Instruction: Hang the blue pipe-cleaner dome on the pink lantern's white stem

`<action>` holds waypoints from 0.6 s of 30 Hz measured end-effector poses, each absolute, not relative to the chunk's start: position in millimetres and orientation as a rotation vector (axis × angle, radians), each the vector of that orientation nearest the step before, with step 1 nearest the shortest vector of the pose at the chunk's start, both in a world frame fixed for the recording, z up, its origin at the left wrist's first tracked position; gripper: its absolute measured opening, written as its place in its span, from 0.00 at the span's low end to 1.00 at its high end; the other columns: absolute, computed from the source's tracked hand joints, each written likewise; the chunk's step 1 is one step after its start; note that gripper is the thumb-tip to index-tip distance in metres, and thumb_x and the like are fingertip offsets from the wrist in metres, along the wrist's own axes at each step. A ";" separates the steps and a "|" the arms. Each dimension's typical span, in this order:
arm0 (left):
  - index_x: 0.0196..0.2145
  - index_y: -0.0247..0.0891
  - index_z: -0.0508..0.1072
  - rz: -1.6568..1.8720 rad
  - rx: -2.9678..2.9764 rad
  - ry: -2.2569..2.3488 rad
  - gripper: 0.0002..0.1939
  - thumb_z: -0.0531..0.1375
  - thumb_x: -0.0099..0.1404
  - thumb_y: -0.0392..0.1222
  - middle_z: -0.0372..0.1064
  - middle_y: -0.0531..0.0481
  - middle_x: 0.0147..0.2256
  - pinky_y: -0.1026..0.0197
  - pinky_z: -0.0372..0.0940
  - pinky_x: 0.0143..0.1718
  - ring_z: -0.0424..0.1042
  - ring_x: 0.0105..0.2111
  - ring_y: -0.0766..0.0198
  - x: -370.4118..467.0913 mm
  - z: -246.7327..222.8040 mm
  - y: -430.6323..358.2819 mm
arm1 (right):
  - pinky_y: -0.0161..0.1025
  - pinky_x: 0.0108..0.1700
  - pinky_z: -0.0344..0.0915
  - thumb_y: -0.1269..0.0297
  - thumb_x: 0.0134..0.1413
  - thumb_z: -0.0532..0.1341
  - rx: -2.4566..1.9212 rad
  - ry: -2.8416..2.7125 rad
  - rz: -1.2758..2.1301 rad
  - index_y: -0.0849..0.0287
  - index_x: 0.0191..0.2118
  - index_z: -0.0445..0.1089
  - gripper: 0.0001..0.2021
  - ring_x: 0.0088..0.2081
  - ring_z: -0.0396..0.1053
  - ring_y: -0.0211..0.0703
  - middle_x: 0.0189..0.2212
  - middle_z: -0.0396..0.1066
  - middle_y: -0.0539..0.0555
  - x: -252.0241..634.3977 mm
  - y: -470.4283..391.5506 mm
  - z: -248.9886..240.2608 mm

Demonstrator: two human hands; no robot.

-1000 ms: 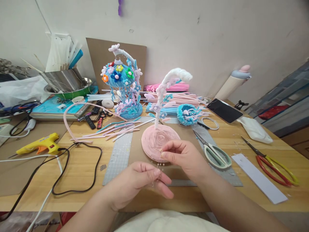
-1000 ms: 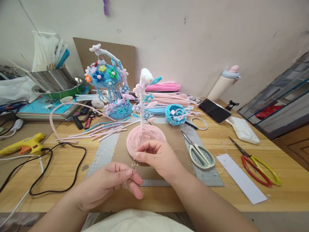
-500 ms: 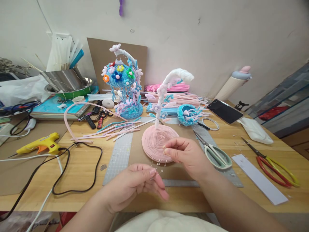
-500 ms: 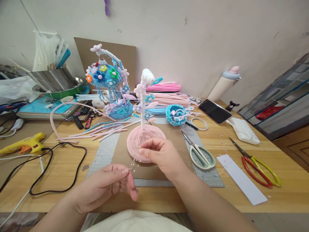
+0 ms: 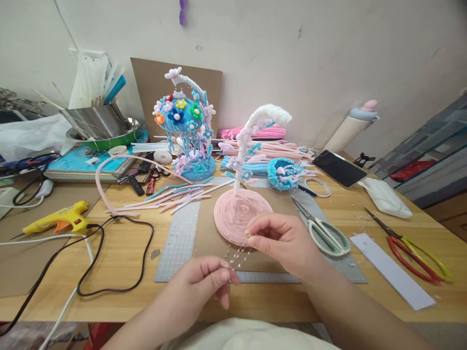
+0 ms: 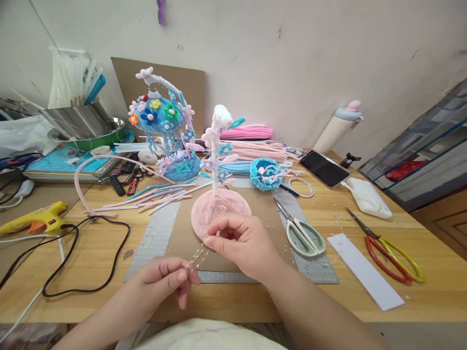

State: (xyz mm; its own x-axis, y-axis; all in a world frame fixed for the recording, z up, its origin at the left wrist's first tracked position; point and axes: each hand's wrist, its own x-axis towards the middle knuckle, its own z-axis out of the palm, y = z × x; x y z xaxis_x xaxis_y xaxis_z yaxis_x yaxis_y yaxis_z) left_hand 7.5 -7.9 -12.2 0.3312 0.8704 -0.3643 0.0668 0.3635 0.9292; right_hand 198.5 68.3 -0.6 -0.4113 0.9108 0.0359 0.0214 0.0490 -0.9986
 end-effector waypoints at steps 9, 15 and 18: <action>0.41 0.40 0.73 0.606 1.295 1.379 0.14 0.55 0.63 0.48 0.69 0.53 0.27 0.63 0.58 0.31 0.65 0.28 0.64 5.9 -25.7 -23.8 | 0.37 0.31 0.62 0.62 0.44 0.67 -0.947 -1.698 1.343 0.57 0.28 0.75 0.05 0.29 0.65 0.40 0.23 0.69 0.51 200.1 68.2 -0.3; 0.32 0.40 0.70 0.595 1.688 1.819 0.07 0.52 0.63 0.41 0.67 0.50 0.31 0.59 0.56 0.34 0.66 0.32 0.60 2.6 -27.3 1.2 | 0.38 0.33 0.63 0.61 0.45 0.67 -1.052 -1.628 1.179 0.56 0.30 0.75 0.06 0.31 0.66 0.41 0.27 0.72 0.52 204.6 73.5 -3.0; 0.32 0.41 0.68 0.607 1.754 1.858 0.05 0.54 0.62 0.41 0.65 0.52 0.31 0.59 0.55 0.33 0.65 0.32 0.60 10.7 -22.1 14.6 | 0.37 0.32 0.63 0.59 0.45 0.67 -1.116 -1.597 1.231 0.57 0.31 0.75 0.08 0.29 0.66 0.40 0.24 0.71 0.51 206.4 78.0 -3.5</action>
State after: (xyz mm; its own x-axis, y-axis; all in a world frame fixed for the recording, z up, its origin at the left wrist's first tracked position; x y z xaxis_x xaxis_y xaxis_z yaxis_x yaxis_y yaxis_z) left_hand 10.7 14.6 -22.1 -0.0361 0.9975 -0.0602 0.7695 0.0662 0.6352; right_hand 206.4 78.0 -3.5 -0.2784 0.9569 0.0824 0.1641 0.1320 -0.9776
